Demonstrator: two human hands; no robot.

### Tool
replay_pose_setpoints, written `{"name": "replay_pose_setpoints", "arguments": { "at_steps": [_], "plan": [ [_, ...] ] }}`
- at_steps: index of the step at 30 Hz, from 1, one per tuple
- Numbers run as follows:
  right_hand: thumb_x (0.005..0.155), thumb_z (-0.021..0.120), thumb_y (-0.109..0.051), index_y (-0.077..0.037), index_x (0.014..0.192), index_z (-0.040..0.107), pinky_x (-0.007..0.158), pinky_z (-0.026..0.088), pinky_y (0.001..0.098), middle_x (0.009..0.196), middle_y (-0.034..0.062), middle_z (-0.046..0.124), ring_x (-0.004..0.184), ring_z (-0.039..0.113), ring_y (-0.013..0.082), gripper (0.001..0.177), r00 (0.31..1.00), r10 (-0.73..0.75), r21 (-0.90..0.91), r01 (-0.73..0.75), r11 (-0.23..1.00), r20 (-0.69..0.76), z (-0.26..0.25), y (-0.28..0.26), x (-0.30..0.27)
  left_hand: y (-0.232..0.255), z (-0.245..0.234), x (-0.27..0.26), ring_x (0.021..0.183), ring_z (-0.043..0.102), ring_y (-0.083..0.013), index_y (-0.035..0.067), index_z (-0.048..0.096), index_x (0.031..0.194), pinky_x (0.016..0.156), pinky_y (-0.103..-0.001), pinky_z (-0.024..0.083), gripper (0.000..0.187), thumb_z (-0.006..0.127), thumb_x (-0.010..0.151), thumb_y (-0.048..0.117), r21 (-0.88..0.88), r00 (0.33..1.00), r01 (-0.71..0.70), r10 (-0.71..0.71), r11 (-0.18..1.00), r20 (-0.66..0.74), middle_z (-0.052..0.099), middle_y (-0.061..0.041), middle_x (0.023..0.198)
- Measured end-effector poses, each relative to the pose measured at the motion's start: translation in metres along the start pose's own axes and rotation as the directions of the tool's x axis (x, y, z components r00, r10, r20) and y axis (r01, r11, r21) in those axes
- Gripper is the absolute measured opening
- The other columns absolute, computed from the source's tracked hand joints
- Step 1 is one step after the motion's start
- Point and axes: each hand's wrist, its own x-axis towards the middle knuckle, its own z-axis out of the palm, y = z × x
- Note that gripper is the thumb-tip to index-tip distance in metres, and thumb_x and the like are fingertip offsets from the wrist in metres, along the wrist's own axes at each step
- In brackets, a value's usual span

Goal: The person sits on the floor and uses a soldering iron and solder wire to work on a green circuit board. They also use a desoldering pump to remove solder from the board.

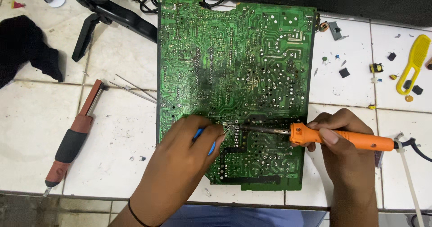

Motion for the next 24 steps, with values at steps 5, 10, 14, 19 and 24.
{"name": "replay_pose_setpoints", "arguments": {
  "at_steps": [5,10,14,19,24],
  "plan": [
    [0.095,0.070,-0.016,-0.010,0.097,0.065,0.062,0.055,0.0312,0.096,0.0111,0.072,0.067,0.061,0.0210,0.008,1.000,-0.001,0.057,0.000,0.998,0.016,-0.005,0.005,0.000,-0.001,0.002,0.001,0.092,0.063,-0.0318,0.003,0.065,0.111,0.088,-0.044,0.055,0.013,0.075,0.104,0.007,-0.013,1.000,-0.009,0.009,1.000,0.001,0.058,-0.013,0.108],
    [0.095,0.070,-0.017,-0.010,0.098,0.065,0.062,0.055,0.0305,0.098,0.0107,0.074,0.068,0.061,0.0204,0.008,0.999,-0.018,0.042,0.017,0.999,0.030,0.000,0.000,-0.001,-0.002,0.005,0.001,0.093,0.061,-0.0325,0.004,0.066,0.114,0.088,-0.045,0.054,0.012,0.073,0.105,0.009,-0.020,1.000,0.009,-0.009,1.000,0.007,0.058,-0.013,0.108],
    [0.092,0.073,-0.017,-0.009,0.095,0.065,0.067,0.055,0.0317,0.096,0.0116,0.075,0.075,0.065,0.0229,0.012,0.998,0.053,0.066,-0.052,0.996,-0.020,0.003,-0.005,-0.003,-0.002,-0.001,0.002,0.093,0.063,-0.0324,0.004,0.067,0.110,0.087,-0.044,0.054,0.011,0.074,0.104,0.009,-0.056,1.000,0.008,-0.008,0.998,0.000,0.060,-0.013,0.107],
    [0.093,0.070,-0.016,-0.010,0.095,0.065,0.067,0.055,0.0319,0.097,0.0101,0.076,0.070,0.062,0.0204,0.007,1.000,0.024,0.045,-0.024,0.999,0.002,0.003,-0.006,-0.001,-0.007,-0.024,0.000,0.097,0.069,-0.0282,0.000,0.070,0.115,0.089,-0.039,0.058,0.015,0.074,0.102,0.007,-0.091,0.997,0.072,-0.074,0.993,-0.014,0.065,-0.014,0.111],
    [0.092,0.073,-0.017,-0.008,0.095,0.065,0.066,0.055,0.0314,0.097,0.0136,0.075,0.072,0.065,0.0231,0.013,1.000,0.030,0.085,-0.030,0.996,0.005,-0.001,0.000,-0.001,-0.017,-0.040,-0.015,0.089,0.069,-0.0214,0.006,0.075,0.111,0.079,-0.031,0.058,0.019,0.080,0.099,0.020,-0.072,0.933,0.338,-0.344,0.939,-0.107,0.065,-0.011,0.106]
  ]
}}
